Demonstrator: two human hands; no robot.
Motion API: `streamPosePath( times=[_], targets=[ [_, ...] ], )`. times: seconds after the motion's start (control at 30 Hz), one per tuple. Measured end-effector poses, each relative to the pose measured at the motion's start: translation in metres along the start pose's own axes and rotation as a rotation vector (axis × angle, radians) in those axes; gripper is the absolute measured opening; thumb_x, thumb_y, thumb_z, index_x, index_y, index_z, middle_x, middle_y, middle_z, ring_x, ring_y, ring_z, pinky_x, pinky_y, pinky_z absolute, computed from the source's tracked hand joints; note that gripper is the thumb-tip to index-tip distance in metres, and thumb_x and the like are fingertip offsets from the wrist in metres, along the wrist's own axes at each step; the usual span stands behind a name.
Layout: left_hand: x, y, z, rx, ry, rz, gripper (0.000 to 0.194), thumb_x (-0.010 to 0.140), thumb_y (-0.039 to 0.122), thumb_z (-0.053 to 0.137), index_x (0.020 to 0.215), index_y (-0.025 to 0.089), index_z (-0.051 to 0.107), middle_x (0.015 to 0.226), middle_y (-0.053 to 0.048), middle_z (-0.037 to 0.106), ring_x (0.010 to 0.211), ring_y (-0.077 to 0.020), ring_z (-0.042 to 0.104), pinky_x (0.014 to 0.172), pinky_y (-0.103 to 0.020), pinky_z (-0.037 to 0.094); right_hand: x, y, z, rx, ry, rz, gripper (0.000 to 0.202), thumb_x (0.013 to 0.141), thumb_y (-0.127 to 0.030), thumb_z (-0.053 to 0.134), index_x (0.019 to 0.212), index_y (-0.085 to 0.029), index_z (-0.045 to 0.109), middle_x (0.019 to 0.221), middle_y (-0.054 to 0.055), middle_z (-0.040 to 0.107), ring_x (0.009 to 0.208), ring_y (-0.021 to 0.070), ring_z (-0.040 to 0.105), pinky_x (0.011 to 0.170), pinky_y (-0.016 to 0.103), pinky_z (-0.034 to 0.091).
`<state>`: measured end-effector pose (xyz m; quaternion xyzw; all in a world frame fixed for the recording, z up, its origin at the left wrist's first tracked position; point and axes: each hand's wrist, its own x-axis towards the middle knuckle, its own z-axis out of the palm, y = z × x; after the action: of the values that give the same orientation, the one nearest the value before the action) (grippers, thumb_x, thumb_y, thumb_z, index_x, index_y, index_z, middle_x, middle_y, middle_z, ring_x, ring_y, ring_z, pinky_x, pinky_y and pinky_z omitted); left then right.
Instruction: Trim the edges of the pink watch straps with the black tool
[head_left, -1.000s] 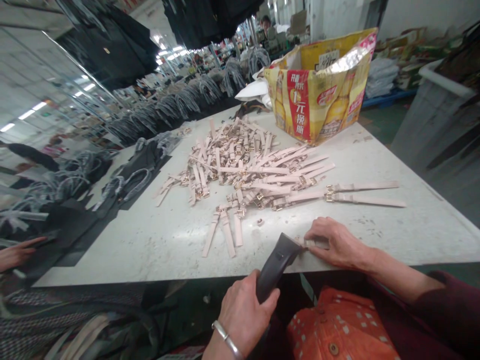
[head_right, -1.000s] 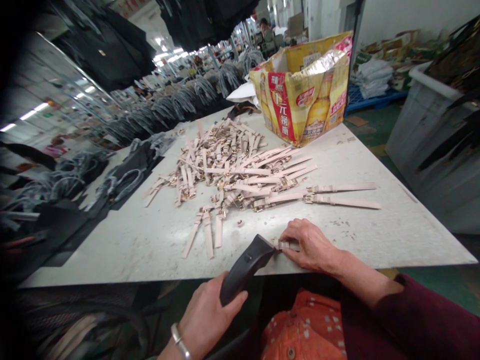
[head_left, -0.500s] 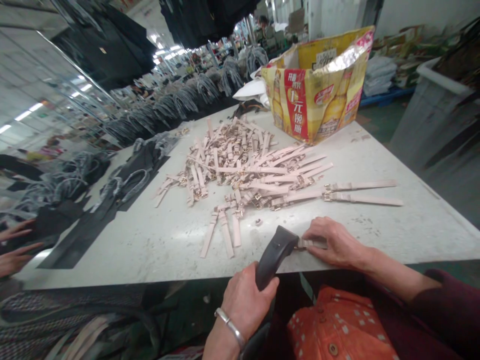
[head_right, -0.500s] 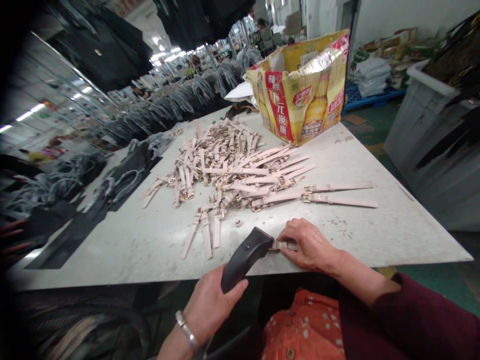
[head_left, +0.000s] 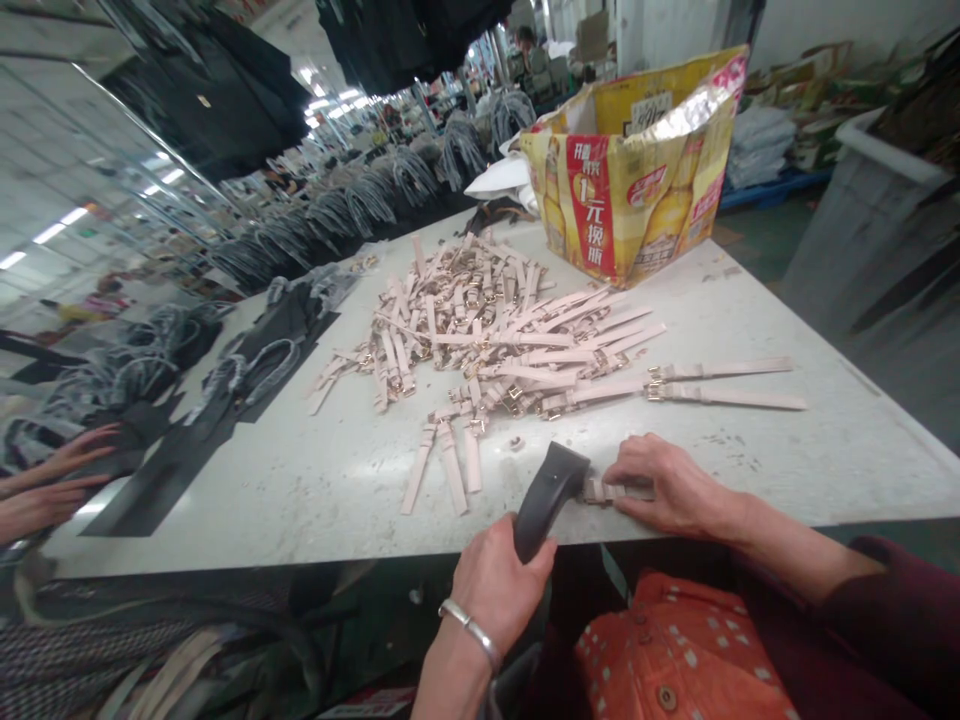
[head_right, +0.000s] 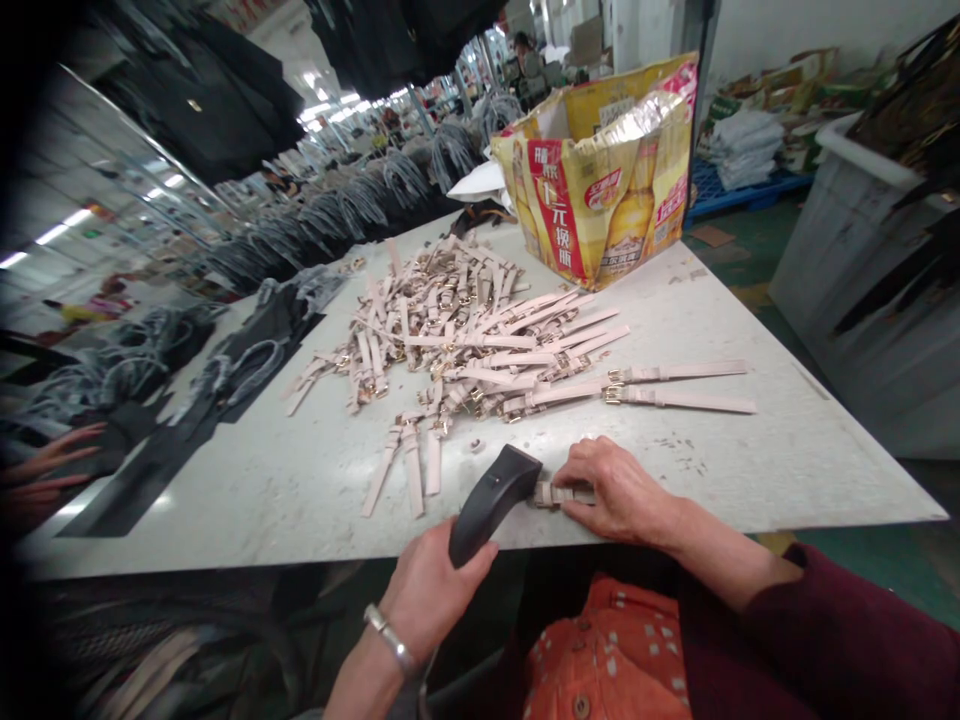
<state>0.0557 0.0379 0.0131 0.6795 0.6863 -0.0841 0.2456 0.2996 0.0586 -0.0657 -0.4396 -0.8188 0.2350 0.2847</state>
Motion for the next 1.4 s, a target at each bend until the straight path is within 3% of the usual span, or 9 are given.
streamPosePath(
  times=[0.17,0.43,0.63,0.8,0.93,1.2,1.4],
  targets=[
    [0.006,-0.002,-0.001,-0.001,0.016,0.020,0.033,0.079,0.047,0.049,0.087,0.018,0.062,0.076,-0.004,0.067,0.070,-0.0157,0.062,0.057,-0.022,0.038,-0.001,-0.004,-0.002,0.013,-0.011,0.007,0.019,0.072,-0.021,0.062,0.091,-0.020,0.067,0.080,0.005,0.062,0.079,0.0188,0.055,0.074,0.033,0.038],
    [-0.022,-0.006,-0.004,0.016,0.022,0.002,0.027,0.078,0.046,0.049,0.087,0.022,0.059,0.075,-0.002,0.068,0.071,-0.0160,0.064,0.063,-0.023,0.042,-0.001,-0.006,-0.012,0.073,-0.054,0.001,0.039,0.064,-0.009,0.059,0.101,-0.020,0.064,0.093,0.006,0.060,0.086,0.0194,0.055,0.079,0.033,0.041],
    [-0.034,0.008,-0.002,0.215,-0.055,0.067,0.029,0.079,0.047,0.046,0.092,0.024,0.058,0.077,-0.005,0.070,0.076,-0.0229,0.066,0.065,-0.029,0.043,0.000,-0.007,-0.016,0.049,-0.081,0.028,0.032,0.071,-0.015,0.060,0.102,-0.021,0.064,0.088,0.005,0.066,0.084,0.0195,0.058,0.078,0.032,0.042],
    [-0.032,0.024,-0.003,0.306,-0.059,0.098,0.028,0.081,0.045,0.044,0.092,0.024,0.058,0.078,-0.007,0.069,0.077,-0.0249,0.067,0.067,-0.031,0.043,-0.004,-0.003,-0.012,0.100,-0.002,0.129,0.042,0.074,-0.021,0.061,0.117,-0.021,0.059,0.088,0.004,0.068,0.080,0.0176,0.061,0.077,0.030,0.043],
    [-0.027,0.033,-0.005,0.285,-0.071,0.087,0.029,0.082,0.044,0.045,0.096,0.022,0.057,0.082,-0.008,0.069,0.082,-0.0237,0.066,0.072,-0.030,0.043,-0.007,-0.001,-0.013,0.127,-0.006,0.100,0.049,0.074,-0.019,0.060,0.122,-0.021,0.054,0.094,0.004,0.068,0.084,0.0188,0.061,0.078,0.030,0.044],
    [-0.034,0.027,-0.014,0.355,-0.091,0.033,0.029,0.081,0.041,0.047,0.100,0.023,0.057,0.084,-0.008,0.069,0.085,-0.0238,0.066,0.075,-0.031,0.044,-0.011,0.004,-0.011,0.136,0.005,0.092,0.055,0.066,-0.012,0.062,0.121,-0.020,0.054,0.096,0.004,0.067,0.089,0.0194,0.059,0.086,0.034,0.040],
    [-0.032,0.034,-0.010,0.396,-0.040,0.147,0.022,0.082,0.037,0.044,0.096,0.024,0.056,0.078,-0.005,0.069,0.081,-0.0270,0.067,0.069,-0.035,0.047,-0.011,0.006,-0.010,0.146,-0.008,0.064,0.057,0.066,-0.014,0.061,0.122,-0.020,0.053,0.098,0.006,0.066,0.091,0.0214,0.059,0.086,0.036,0.041]
  ],
)
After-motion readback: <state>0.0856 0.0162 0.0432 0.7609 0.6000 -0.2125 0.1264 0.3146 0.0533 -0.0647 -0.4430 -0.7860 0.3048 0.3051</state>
